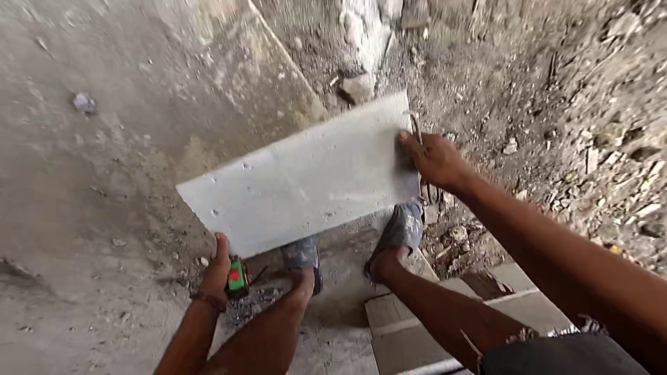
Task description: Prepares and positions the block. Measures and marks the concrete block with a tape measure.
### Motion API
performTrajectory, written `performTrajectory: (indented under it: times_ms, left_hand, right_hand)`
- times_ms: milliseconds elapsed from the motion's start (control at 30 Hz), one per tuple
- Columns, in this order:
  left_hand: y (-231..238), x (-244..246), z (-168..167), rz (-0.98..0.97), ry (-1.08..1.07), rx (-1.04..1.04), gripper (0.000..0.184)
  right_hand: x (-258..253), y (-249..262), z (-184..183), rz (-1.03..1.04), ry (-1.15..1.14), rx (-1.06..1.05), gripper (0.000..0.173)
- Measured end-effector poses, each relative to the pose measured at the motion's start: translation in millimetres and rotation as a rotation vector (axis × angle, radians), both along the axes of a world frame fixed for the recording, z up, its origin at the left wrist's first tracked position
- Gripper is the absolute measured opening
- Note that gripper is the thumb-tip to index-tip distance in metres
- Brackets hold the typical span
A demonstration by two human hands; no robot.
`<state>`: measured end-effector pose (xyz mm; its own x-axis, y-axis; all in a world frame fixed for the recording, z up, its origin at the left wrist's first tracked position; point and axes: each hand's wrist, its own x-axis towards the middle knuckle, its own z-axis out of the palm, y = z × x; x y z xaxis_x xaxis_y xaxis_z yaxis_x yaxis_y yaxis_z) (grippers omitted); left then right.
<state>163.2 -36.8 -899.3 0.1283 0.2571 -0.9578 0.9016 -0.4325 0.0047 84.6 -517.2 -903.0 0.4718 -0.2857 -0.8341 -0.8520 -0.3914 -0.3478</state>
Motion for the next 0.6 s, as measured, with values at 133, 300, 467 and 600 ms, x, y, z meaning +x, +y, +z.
performTrajectory:
  times_ms: [133,300,467,600]
  left_hand:
    - [-17,3,-6,0.197,-0.116,-0.02,0.08]
    - [-39,63,-17,0.107,-0.262,-0.134,0.071]
    - [-69,108,-24,-0.004,-0.279,-0.17,0.068]
    - [-68,99,-32,0.077,-0.347,-0.185,0.063]
  right_hand:
    - [28,-15,-2,0.083,-0.061,-0.095,0.063]
    - [89,-49,2,0.154,-0.113,-0.14,0.061]
    - [137,-81,-9,0.167,-0.231,-0.252,0.061]
    - [153,-85,-11,0.301,-0.274,-0.329,0.056]
